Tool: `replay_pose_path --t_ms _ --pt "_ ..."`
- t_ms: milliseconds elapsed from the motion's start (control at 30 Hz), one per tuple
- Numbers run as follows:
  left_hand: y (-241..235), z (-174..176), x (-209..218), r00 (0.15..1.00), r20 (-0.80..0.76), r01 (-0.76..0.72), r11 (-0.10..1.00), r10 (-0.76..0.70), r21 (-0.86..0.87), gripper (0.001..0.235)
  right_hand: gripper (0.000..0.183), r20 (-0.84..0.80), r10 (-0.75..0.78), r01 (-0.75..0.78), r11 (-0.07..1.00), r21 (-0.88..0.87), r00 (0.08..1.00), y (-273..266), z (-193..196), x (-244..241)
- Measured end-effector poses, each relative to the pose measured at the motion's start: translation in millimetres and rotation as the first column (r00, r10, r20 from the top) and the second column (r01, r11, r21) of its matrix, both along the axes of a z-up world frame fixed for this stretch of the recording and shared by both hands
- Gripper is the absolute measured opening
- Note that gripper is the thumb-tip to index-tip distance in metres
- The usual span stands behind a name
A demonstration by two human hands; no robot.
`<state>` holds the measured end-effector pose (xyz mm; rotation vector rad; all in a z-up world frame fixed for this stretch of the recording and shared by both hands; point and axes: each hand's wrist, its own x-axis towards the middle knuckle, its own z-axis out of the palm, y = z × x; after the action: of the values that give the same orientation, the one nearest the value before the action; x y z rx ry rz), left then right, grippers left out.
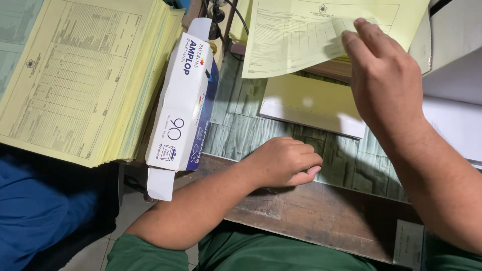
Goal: Folding paper documents and inserting them into envelopes
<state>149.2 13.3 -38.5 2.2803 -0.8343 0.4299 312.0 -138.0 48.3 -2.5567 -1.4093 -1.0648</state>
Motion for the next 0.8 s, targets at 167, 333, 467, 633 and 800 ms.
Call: replay_pose_path --t_ms 167,333,467,633,800 --pt "0 4 -2 0.997 -0.071 -0.002 0.998 -0.003 -0.064 0.008 0.031 -0.024 0.013 -0.011 0.997 0.078 1.000 7 3 24" --pt "0 3 -4 0.997 -0.082 -0.010 0.998 0.005 -0.061 0.008 0.052 -0.045 -0.053 0.056 0.996 0.070 0.998 23 2 38" --pt "0 8 -3 0.998 -0.060 -0.014 0.998 0.010 -0.067 0.009 0.049 0.005 -0.051 0.051 0.998 0.036 0.999 34 -16 47" --pt "-1 4 -4 0.999 -0.042 -0.016 0.999 0.015 -0.042 0.011 0.039 -0.109 0.029 -0.039 0.996 -0.086 0.994 31 -52 61" --pt "0 5 -4 0.999 -0.055 -0.005 0.999 0.003 -0.038 0.011 0.049 -0.309 0.076 -0.119 0.985 -0.125 0.948 28 -64 67"
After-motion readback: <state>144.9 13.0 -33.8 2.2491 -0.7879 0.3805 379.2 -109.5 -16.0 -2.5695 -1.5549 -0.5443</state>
